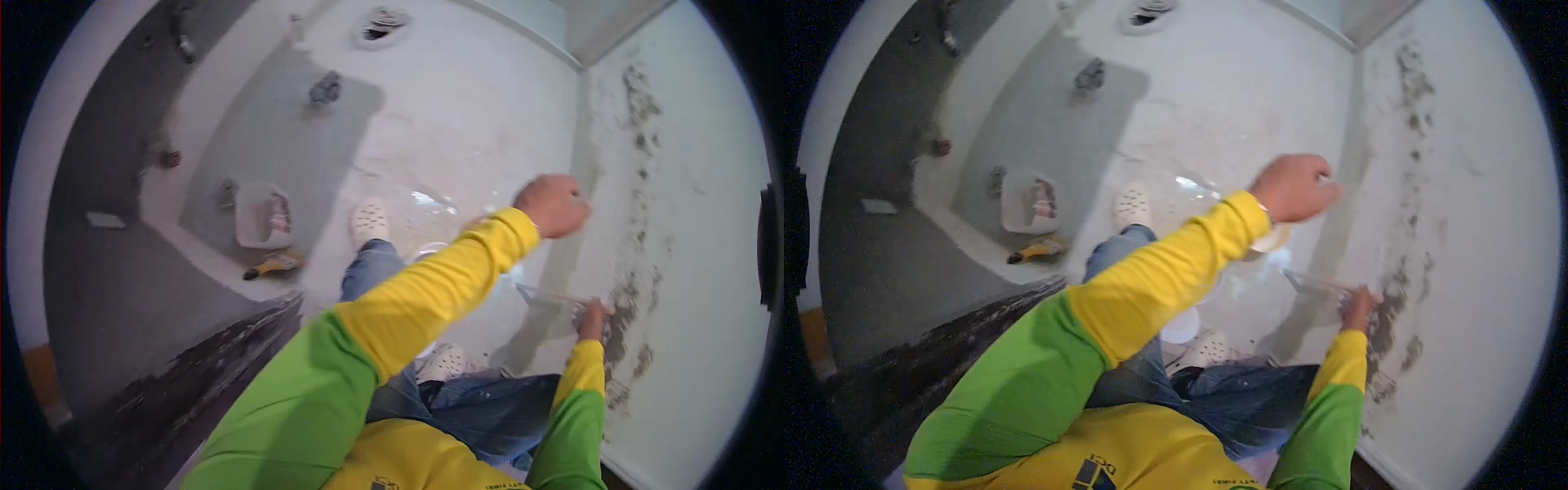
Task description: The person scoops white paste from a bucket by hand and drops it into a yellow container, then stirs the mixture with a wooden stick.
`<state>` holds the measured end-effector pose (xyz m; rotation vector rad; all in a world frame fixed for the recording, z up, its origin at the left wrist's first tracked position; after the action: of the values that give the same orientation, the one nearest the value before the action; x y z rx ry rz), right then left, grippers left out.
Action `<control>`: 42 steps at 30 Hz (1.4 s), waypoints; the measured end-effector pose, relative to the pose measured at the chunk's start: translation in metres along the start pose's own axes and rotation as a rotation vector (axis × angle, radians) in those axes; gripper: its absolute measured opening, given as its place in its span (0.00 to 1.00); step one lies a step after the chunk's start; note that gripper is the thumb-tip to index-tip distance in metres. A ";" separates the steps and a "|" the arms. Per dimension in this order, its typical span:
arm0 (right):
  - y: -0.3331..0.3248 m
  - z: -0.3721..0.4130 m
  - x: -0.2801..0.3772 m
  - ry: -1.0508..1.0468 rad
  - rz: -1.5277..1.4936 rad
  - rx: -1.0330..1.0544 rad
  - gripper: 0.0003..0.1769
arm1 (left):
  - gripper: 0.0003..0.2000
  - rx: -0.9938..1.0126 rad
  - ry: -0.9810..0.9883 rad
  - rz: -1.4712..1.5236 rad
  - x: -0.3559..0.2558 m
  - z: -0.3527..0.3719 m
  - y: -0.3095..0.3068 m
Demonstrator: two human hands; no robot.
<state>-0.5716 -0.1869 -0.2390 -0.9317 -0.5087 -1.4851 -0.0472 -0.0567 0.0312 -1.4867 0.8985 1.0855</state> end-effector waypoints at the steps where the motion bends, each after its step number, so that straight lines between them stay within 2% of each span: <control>1: 0.013 0.026 0.015 0.055 0.139 -0.080 0.23 | 0.22 0.028 -0.021 0.013 -0.002 0.003 0.001; 2: 0.022 0.032 0.027 0.064 0.139 -0.063 0.23 | 0.22 0.021 -0.032 -0.001 0.002 0.003 -0.002; 4: 0.007 0.041 0.067 -0.320 0.643 -0.174 0.24 | 0.22 0.012 -0.036 0.000 0.003 -0.002 0.004; 6: 0.035 0.135 0.129 -0.551 0.887 -0.192 0.22 | 0.22 0.010 -0.047 -0.032 0.009 -0.010 0.006; 8: 0.058 0.219 0.168 -0.667 0.604 -0.175 0.20 | 0.23 0.011 -0.031 -0.068 0.010 -0.014 0.005; 10: 0.044 0.230 0.181 -0.754 0.392 -0.249 0.16 | 0.22 0.036 -0.029 -0.087 0.011 -0.012 -0.002; 11: 0.046 0.249 0.190 -0.753 0.392 -0.279 0.16 | 0.22 0.043 -0.037 -0.093 0.013 -0.011 -0.004; 13: 0.076 0.291 0.206 -0.634 0.438 -0.130 0.17 | 0.22 0.041 -0.073 -0.151 0.014 -0.006 -0.012; 14: 0.085 0.293 0.204 -0.633 0.435 -0.138 0.17 | 0.22 0.031 -0.078 -0.152 0.015 -0.003 -0.017; 15: 0.097 0.292 0.197 -0.553 0.410 -0.037 0.17 | 0.22 0.023 -0.086 -0.155 0.019 -0.001 -0.023; 16: 0.105 0.286 0.191 -0.470 0.383 0.063 0.17 | 0.22 0.035 -0.086 -0.157 0.024 -0.002 -0.028; 18: 0.119 0.239 0.159 -0.414 0.595 0.079 0.20 | 0.23 -0.005 -0.085 -0.174 0.033 -0.001 -0.039; 20: 0.158 0.220 0.134 -0.404 0.656 0.162 0.20 | 0.23 -0.005 -0.119 -0.148 0.035 -0.001 -0.047; 22: 0.194 0.203 0.106 -0.336 0.539 0.288 0.20 | 0.23 -0.011 -0.149 -0.125 0.035 -0.002 -0.049; 24: 0.213 0.189 0.083 -0.310 0.518 0.309 0.17 | 0.23 -0.011 -0.175 -0.136 0.035 -0.003 -0.051; 28: 0.234 0.172 0.048 -0.303 0.596 0.354 0.18 | 0.23 0.001 -0.145 -0.107 0.031 -0.009 -0.047; 30: 0.245 0.160 0.030 -0.469 0.437 0.400 0.17 | 0.23 0.017 -0.147 -0.078 0.027 -0.012 -0.043; 34: 0.265 0.179 0.038 -0.470 0.438 0.636 0.16 | 0.23 0.026 -0.166 -0.068 0.021 -0.013 -0.038; 38: 0.265 0.188 0.066 -0.378 0.631 0.614 0.17 | 0.22 0.015 -0.135 -0.094 0.022 -0.015 -0.042; 40: 0.254 0.149 0.052 -0.365 0.735 0.444 0.17 | 0.23 0.013 -0.155 -0.089 0.021 -0.013 -0.046; 41: 0.252 0.145 0.051 -0.463 0.661 0.353 0.15 | 0.23 0.015 -0.164 -0.075 0.021 -0.012 -0.048; 42: 0.252 0.139 0.046 -0.461 0.663 0.352 0.15 | 0.23 0.017 -0.172 -0.059 0.022 -0.012 -0.049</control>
<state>-0.2898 -0.1457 -0.1749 -1.0278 -0.6823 -0.5584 0.0075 -0.0597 0.0257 -1.3746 0.7380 1.1405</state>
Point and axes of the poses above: each hand's wrist, its own z-axis away from the middle knuckle, its own y-axis out of the palm, x = y × z, the point moved 4 cm from there along -z, towards the middle knuckle, and after that the axes turned 8 degrees about x, right-handed, at the moved point
